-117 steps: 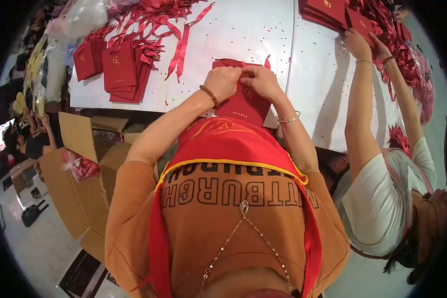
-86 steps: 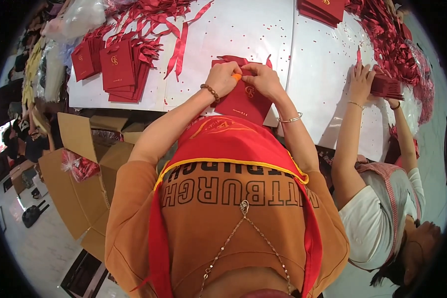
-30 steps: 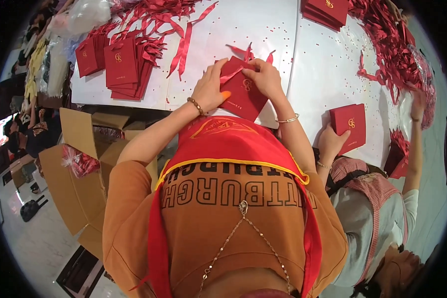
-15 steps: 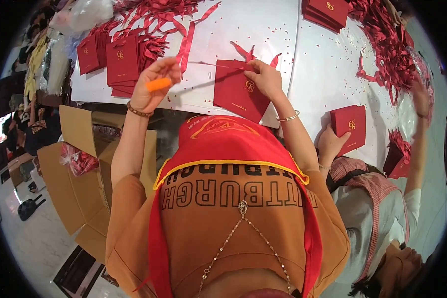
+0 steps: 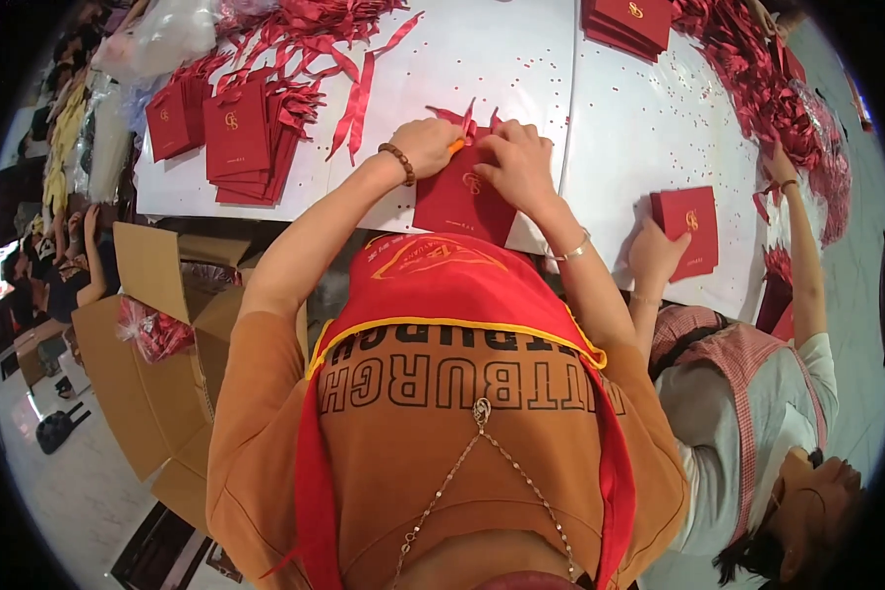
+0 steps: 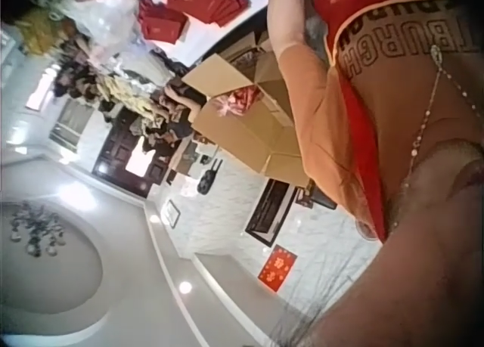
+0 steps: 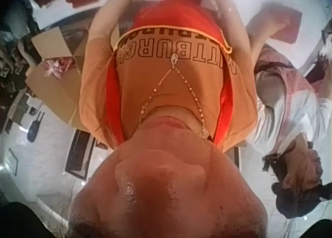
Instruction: Tying decorative ribbons onto red gift envelopes/bags.
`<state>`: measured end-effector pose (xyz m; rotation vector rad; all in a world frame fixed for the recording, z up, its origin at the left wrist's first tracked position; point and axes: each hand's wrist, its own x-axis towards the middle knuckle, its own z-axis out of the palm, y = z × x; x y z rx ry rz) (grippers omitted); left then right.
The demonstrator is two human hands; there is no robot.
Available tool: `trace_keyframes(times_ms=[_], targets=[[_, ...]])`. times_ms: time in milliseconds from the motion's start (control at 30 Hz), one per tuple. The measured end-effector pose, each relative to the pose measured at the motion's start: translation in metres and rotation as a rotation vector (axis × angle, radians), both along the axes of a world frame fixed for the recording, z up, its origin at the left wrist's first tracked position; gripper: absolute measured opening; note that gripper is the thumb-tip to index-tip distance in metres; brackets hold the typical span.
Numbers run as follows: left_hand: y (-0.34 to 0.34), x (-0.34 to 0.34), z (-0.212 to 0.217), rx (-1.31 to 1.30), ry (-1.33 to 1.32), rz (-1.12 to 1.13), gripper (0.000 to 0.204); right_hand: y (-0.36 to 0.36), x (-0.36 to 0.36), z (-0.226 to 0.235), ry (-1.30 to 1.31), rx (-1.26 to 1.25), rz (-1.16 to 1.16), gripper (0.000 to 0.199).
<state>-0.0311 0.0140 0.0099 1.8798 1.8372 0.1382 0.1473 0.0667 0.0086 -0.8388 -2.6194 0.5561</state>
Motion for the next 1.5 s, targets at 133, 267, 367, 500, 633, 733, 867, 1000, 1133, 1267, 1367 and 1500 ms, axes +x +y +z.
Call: trace_keyframes(times_ms=[133,267,367,500,633,733,867,1000,1133,1267,1367,1500], targets=[[-0.006,0.000,0.008,0.162,-0.317,0.113,0.023,0.004,0.025,0.009,-0.096,-0.094,-0.140,0.030],[-0.002,-0.007,0.030,0.113,-0.292,0.426,0.021,0.004,0.032,-0.003,0.041,-0.536,-0.264,0.026],[-0.008,0.003,0.028,0.234,-0.386,0.351,0.019,0.005,0.030,-0.009,0.060,-0.596,-0.280,0.029],[-0.013,0.034,0.010,0.210,-0.607,0.255,0.019,0.010,0.029,-0.015,0.062,-0.738,-0.271,0.027],[-0.013,0.050,0.000,-0.136,-0.744,0.437,0.017,0.011,0.031,-0.016,0.125,-0.825,-0.290,0.031],[-0.015,0.059,-0.010,-0.025,-0.708,0.458,0.015,0.010,0.033,-0.019,0.150,-0.813,-0.292,0.030],[-0.019,0.060,-0.023,0.128,-0.518,0.384,0.015,0.009,0.032,-0.020,0.153,-0.830,-0.298,0.030],[-0.018,0.063,-0.016,0.184,-0.511,0.444,0.012,0.007,0.032,-0.020,0.177,-0.762,-0.254,0.028],[-0.016,0.061,-0.022,0.177,-0.495,0.471,0.011,0.005,0.031,-0.019,0.158,-0.752,-0.258,0.028],[-0.016,0.060,-0.024,0.197,-0.459,0.446,0.010,0.002,0.029,-0.016,0.176,-0.726,-0.252,0.029],[-0.016,0.062,-0.023,0.179,-0.441,0.453,0.012,0.003,0.030,-0.020,0.204,-0.765,-0.264,0.028],[-0.014,0.062,-0.021,0.149,-0.526,0.484,0.018,0.003,0.032,-0.020,0.247,-0.783,-0.218,0.027]])
